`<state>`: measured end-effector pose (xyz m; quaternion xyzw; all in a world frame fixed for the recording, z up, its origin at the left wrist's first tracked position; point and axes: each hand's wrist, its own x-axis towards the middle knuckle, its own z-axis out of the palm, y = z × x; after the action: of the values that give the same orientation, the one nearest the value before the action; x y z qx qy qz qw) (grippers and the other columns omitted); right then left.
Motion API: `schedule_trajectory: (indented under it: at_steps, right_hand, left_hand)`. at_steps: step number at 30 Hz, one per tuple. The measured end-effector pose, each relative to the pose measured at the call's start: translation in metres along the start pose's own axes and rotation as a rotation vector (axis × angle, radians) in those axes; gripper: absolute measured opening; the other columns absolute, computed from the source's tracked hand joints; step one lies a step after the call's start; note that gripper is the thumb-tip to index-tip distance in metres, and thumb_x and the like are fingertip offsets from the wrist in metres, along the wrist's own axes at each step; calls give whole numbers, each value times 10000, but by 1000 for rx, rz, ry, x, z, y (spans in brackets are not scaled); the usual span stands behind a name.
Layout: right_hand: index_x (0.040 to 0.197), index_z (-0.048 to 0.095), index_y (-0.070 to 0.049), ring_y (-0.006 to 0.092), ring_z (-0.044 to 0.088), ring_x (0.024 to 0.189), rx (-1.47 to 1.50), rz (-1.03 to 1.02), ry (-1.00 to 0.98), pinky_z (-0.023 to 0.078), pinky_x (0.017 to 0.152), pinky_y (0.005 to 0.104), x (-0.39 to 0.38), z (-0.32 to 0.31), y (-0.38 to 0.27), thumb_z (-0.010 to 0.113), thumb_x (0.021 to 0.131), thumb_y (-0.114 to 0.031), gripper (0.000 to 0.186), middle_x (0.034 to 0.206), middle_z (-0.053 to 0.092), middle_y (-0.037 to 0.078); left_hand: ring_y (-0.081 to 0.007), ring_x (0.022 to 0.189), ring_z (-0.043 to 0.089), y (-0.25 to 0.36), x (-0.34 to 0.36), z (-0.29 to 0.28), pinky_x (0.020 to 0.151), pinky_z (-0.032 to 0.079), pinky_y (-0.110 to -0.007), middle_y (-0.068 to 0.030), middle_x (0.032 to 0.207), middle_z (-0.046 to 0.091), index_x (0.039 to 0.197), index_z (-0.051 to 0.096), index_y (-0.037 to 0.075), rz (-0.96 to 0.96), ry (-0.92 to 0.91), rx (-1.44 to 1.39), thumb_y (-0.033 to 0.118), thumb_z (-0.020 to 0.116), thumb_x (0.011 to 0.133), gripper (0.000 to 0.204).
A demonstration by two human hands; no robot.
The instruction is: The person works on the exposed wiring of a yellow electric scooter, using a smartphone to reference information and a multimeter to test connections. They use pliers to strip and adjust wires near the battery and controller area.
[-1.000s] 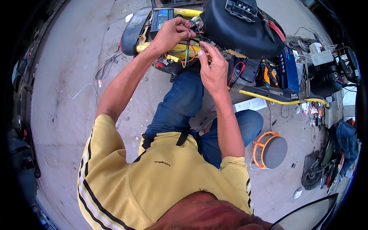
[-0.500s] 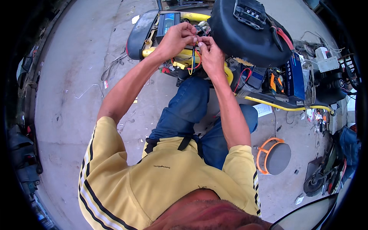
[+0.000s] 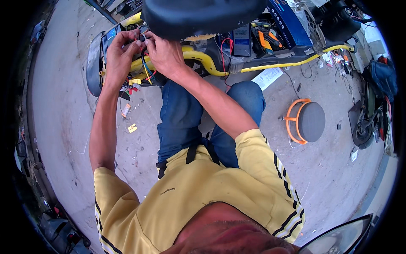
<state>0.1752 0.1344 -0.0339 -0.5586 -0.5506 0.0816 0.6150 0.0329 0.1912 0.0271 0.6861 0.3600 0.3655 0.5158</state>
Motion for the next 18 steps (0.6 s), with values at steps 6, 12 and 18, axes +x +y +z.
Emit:
schedule_trajectory:
  at_steps: [6, 12, 18]
  right_hand:
    - [1014, 682, 13, 354, 715, 784, 26, -32, 63, 547, 727, 441, 1, 6, 4, 627, 950, -98, 140, 887, 729, 178]
    - [995, 682, -7, 304, 711, 732, 83, 14, 19, 543, 673, 405, 0, 6, 2, 637, 950, -116, 126, 847, 721, 141]
    - [979, 676, -54, 342, 687, 781, 133, 86, -64, 524, 710, 465, 2, 2, -6, 678, 921, -159, 120, 858, 709, 121]
  left_hand:
    - [-161, 990, 719, -1, -5, -14, 833, 590, -269, -73, 1066, 668, 1054, 573, 11, 76, 50, 50, 5, 638, 1010, 79]
    - [-133, 991, 684, -10, -8, -20, 843, 582, -292, -71, 1082, 684, 1050, 562, 22, 92, 63, 151, 29, 643, 1017, 88]
    - [-60, 909, 594, -12, -8, -19, 834, 487, -207, 9, 987, 659, 1062, 635, 19, 215, 145, 235, 118, 713, 998, 142]
